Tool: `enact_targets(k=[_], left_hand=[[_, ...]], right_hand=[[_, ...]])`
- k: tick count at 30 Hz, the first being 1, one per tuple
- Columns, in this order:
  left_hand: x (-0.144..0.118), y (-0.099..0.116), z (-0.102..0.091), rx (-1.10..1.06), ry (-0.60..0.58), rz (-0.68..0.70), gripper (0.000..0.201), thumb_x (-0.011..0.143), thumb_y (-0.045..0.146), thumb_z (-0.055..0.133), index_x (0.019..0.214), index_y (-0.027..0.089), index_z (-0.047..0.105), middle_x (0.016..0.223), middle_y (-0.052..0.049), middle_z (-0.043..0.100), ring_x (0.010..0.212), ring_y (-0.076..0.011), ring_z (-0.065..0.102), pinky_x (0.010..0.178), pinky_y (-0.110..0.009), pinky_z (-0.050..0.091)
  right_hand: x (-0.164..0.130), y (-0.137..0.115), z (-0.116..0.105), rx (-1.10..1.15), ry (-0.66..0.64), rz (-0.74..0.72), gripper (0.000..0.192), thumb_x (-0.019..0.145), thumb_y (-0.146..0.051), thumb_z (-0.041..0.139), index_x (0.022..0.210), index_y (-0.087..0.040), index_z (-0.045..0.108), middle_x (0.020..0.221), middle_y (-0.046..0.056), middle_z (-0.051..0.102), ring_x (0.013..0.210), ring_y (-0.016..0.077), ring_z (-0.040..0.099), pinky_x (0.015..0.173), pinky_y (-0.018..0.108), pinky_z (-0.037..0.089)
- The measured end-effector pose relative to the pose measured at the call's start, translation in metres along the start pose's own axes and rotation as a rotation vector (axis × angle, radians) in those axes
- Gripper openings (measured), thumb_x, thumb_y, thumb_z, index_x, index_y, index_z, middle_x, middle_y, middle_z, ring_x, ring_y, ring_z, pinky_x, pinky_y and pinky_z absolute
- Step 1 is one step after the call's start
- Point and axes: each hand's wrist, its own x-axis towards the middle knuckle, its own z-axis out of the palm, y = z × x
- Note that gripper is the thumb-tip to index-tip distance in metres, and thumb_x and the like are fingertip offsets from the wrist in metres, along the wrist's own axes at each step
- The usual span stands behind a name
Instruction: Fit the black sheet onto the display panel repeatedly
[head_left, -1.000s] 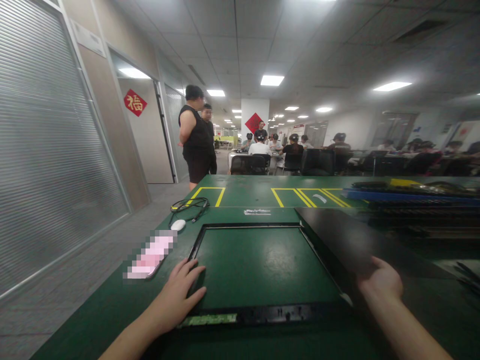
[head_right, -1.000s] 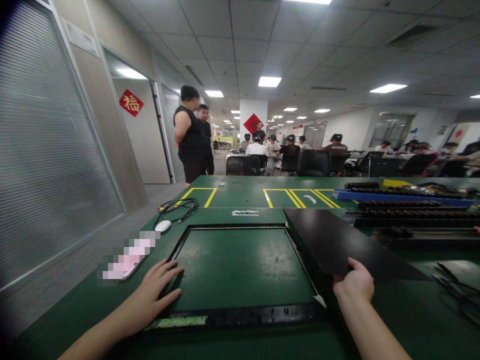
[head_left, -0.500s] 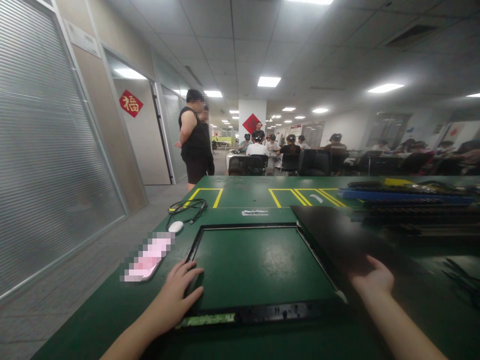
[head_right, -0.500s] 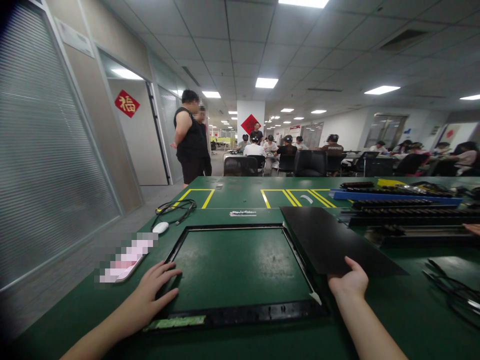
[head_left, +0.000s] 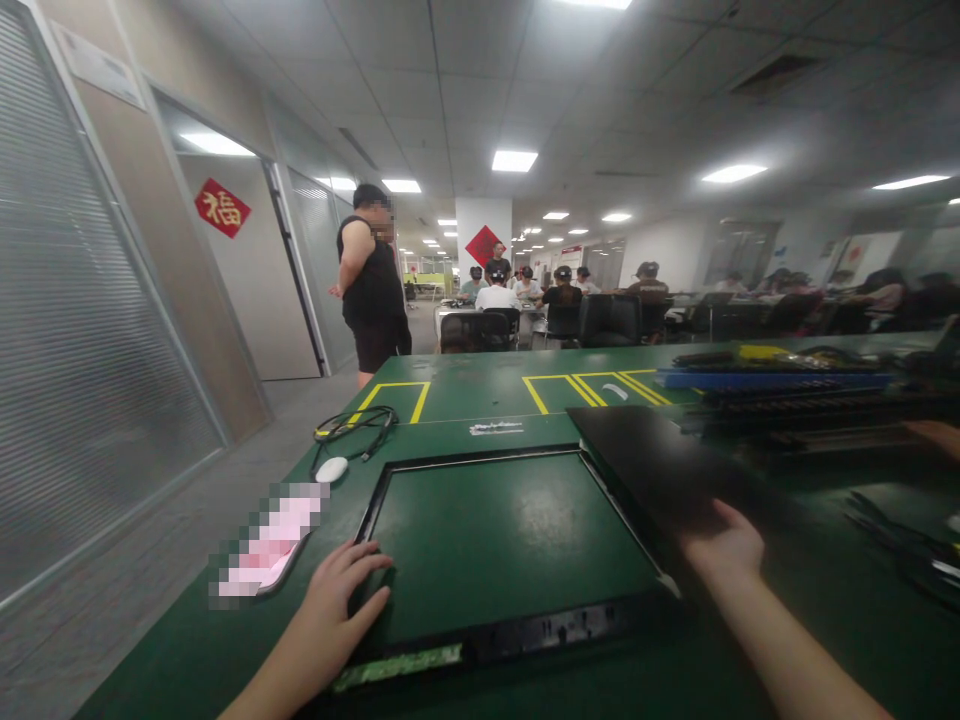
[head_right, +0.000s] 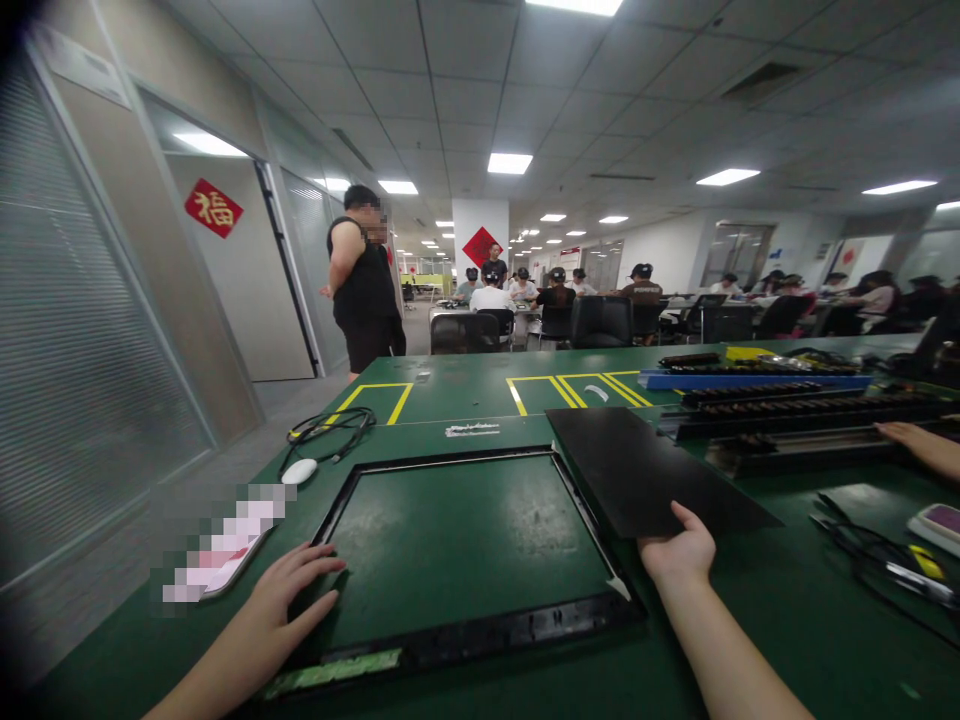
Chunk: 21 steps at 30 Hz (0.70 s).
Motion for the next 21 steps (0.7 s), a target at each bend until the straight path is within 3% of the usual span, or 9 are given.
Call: enact_targets(k=[7, 21], left_hand=[[0.003, 0.012, -0.012, -0.034, 0.005, -0.03, 0.03, 0.081, 0.038, 0.059, 0.101, 0.027, 0.077, 0.122, -0.011, 0.07, 0.122, -0.0361, 0.057, 0.104, -0.055, 0.042], [0.005, 0.011, -0.013, -0.105, 0.056, -0.054, 0.03, 0.079, 0.04, 0.06, 0.097, 0.026, 0.078, 0.118, -0.011, 0.071, 0.113, -0.0335, 0.064, 0.1, -0.052, 0.048]], right_hand=[[-0.002, -0.001, 0.0, 0.009, 0.003, 0.017, 0.031, 0.073, -0.012, 0.047, 0.098, -0.021, 0.063, 0.085, 0.003, 0.072, 0.076, 0.0206, 0.069, 0.082, 0.047, 0.059], [0.009, 0.001, -0.01, -0.042, -0.016, -0.005, 0.034, 0.071, -0.012, 0.048, 0.101, -0.022, 0.061, 0.091, 0.002, 0.073, 0.074, 0.0189, 0.068, 0.08, 0.045, 0.06]])
